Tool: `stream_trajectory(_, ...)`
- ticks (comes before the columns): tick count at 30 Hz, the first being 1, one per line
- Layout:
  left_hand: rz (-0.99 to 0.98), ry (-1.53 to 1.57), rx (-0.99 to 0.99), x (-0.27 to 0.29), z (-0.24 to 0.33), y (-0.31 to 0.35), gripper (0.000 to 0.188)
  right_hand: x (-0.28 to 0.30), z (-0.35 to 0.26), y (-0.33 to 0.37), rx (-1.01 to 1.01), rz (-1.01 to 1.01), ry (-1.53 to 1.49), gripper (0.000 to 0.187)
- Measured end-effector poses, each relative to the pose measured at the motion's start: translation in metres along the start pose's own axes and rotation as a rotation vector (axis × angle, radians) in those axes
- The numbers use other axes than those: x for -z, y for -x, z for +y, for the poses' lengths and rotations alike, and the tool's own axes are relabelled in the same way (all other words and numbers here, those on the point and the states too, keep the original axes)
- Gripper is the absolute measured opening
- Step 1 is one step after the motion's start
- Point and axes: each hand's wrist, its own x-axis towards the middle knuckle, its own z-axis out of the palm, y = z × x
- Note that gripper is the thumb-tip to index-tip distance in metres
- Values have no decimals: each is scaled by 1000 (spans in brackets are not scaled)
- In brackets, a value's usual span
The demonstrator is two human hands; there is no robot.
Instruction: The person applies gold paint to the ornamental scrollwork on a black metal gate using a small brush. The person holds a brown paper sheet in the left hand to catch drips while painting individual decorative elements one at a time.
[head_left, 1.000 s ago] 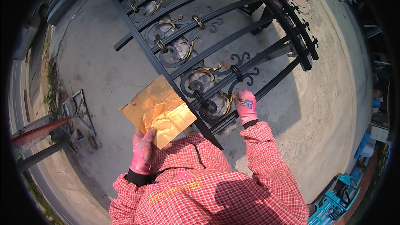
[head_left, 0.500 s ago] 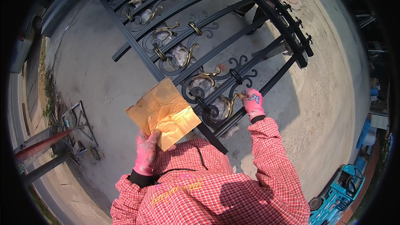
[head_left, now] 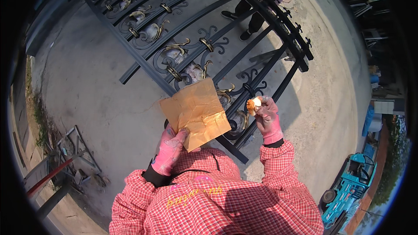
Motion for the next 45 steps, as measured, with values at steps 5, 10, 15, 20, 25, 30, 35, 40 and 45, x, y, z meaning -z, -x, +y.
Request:
stream_trajectory(5, -83, 4, 55, 8, 9, -12, 42, -69, -12, 12, 78, -36, 216, 28)
stream_trajectory(10, -112, 34, -20, -6, 9, -14, 42, -112, -4, 17, 236, -117, 639, 19)
stream_trajectory(15, -63, -28, -58, -16, 0, -12, 41, -102, -8, 8, 528, -330, 1200, 24)
stream_trajectory(20, 39, -57, -27, -32, -15, -16, 41, -86, -3, 3, 597, -480, 1186, 21)
stream_trajectory(25, 137, -43, -105, -30, -25, -15, 43, -19, -15, -4, 253, -284, 1114, 19)
stream_trajectory(30, 264, -47, -22, -33, -21, -22, 40, 45, -14, -56, 146, 75, 1088, 13)
stream_trajectory(35, 263, -66, 10, -34, -7, -37, 40, 74, 16, -115, 252, -28, 1298, 16)
stream_trajectory(40, 255, -72, 18, -27, -2, -47, 41, 71, 29, -135, 261, -113, 1511, 13)
stream_trajectory(45, 276, -50, -36, -20, 1, -54, 42, 77, 14, -123, -17, -66, 1337, 12)
